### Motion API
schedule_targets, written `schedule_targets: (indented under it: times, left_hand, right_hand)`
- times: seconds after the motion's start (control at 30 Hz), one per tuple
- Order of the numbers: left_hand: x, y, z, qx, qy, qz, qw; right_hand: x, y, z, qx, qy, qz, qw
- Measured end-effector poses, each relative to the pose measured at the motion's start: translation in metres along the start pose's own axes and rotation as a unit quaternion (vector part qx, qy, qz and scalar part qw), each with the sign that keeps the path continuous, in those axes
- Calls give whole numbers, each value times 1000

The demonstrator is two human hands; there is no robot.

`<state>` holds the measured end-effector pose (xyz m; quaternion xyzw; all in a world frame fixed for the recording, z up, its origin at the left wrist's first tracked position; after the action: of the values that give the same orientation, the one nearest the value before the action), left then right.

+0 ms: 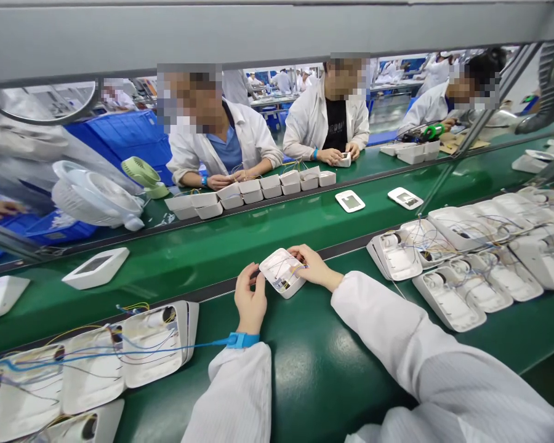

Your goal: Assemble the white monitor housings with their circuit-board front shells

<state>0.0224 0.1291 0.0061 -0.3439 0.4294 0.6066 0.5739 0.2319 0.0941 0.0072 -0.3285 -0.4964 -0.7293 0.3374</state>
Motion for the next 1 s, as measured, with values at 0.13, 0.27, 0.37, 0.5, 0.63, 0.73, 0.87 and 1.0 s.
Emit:
schedule_targets:
  times: [0.13, 0.27, 0.37, 0.5, 0.63, 0.73, 0.87, 1.0]
  left_hand:
    - [3, 2, -1, -12, 2, 15, 1000]
    - [0, -6, -5, 38, -6, 18, 999]
    - [-7, -21, -11, 178, -27, 33, 983]
    - [-12, -35, -18, 324, -73, 89, 939]
    - [-13, -37, -21, 360, -90, 126, 920]
    - [-15, -40, -24, 406, -95, 139, 898]
    - [-15, -41, -23, 407, -88, 129, 900]
    - [-14, -41, -20, 378, -77, 101, 917]
  right_hand:
    - [-5, -2, 2, 61, -26, 99, 993]
    - [-8, -5, 2, 220, -60, 196, 954]
    - [-7, -4, -1, 273, -65, 185, 942]
    - [-10, 0, 4, 156, -55, 18, 986]
    - [-18, 7, 7, 15, -71, -102, 992]
    - [-26, 19, 15, -51, -79, -173, 980]
    - [-42, 48, 43, -58, -93, -323, 940]
    - [-71, 85, 72, -14, -189, -482, 856]
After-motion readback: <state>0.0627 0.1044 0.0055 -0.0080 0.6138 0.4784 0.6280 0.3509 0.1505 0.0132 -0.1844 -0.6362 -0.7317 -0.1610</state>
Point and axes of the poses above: each hand's wrist, its own z-axis towards the middle knuckle, its own y-axis out of the back of the hand, x = y × z, the point moved 4 cm from there along z, towards the middle knuckle, and after that the axes turned 12 degrees about -z, right-handed, at the moved point
